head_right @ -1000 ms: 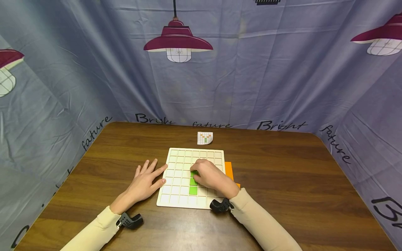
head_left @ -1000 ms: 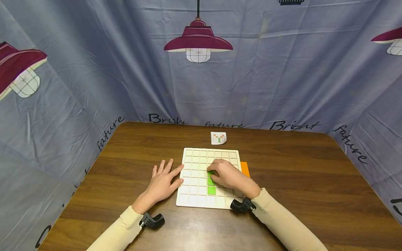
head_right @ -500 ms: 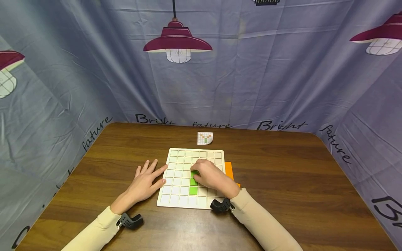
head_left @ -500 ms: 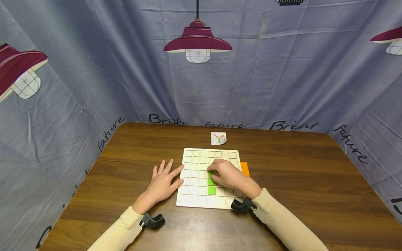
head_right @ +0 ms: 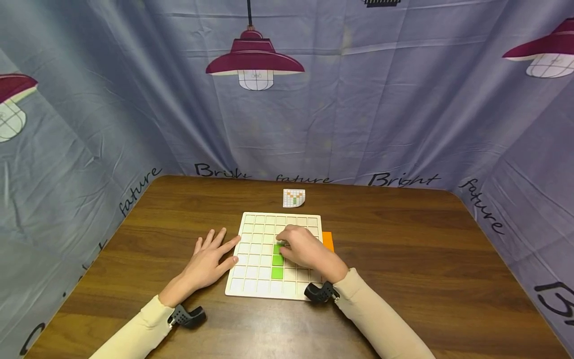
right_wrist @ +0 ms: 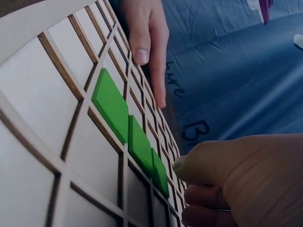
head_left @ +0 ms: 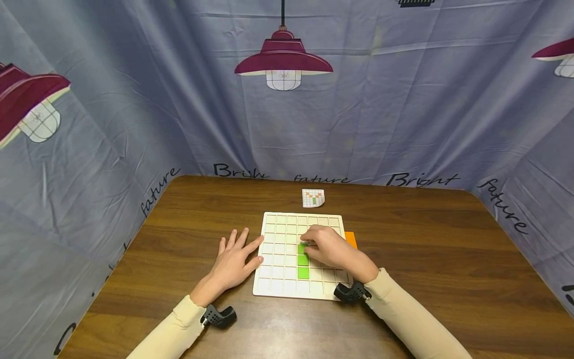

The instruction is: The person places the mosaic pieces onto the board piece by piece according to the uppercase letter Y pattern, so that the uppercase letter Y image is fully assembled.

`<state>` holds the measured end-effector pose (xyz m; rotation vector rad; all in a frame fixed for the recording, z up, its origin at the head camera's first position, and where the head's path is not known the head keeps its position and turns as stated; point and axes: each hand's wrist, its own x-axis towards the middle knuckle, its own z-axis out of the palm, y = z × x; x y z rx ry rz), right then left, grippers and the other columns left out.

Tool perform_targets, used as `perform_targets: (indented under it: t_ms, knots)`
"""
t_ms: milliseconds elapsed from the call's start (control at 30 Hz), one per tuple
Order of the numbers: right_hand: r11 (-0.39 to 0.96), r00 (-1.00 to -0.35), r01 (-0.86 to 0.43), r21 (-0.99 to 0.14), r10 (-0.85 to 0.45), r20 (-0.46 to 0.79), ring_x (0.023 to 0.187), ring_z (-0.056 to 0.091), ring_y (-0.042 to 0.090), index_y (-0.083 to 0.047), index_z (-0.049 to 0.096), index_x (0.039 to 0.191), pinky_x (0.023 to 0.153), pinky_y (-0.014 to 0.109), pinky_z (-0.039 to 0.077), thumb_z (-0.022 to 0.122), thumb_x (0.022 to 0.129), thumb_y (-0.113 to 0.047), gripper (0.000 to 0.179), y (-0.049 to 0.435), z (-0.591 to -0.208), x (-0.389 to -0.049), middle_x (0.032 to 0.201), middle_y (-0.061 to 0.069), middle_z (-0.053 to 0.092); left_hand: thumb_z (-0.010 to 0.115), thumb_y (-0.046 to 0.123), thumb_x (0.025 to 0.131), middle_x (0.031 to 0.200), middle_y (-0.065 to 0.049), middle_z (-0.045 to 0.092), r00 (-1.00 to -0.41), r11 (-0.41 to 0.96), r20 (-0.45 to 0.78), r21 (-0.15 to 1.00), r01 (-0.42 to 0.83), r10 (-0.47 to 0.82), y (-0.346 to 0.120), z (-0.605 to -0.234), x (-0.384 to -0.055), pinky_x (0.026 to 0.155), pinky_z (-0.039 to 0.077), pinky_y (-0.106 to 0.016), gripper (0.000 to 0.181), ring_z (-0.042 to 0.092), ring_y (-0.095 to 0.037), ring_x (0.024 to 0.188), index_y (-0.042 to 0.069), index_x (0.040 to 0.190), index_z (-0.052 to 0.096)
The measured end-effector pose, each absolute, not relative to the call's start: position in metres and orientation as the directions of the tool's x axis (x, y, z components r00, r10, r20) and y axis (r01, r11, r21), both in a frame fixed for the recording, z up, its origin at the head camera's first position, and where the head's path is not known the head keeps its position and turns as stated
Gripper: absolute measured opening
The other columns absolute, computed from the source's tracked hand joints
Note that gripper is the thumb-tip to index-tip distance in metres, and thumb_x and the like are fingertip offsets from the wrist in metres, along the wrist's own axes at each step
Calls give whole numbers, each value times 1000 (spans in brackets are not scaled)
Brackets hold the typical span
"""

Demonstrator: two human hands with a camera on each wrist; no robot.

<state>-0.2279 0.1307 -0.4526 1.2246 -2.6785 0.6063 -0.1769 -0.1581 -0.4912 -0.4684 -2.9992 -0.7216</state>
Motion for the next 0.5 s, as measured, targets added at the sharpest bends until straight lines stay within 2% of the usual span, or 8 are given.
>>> perform_targets:
  t_ms: [500]
  knots:
    - [647, -702, -711, -274, -634, 325, 78, 63, 12, -3, 77, 102, 69, 28, 54, 75, 85, -3, 17, 179, -457, -220, 91, 5, 73, 59, 39, 102, 164, -28, 31, -955, 853, 93, 432, 294, 282, -157, -491, -177, 115, 12, -80, 54, 17, -56, 153, 22, 152, 51]
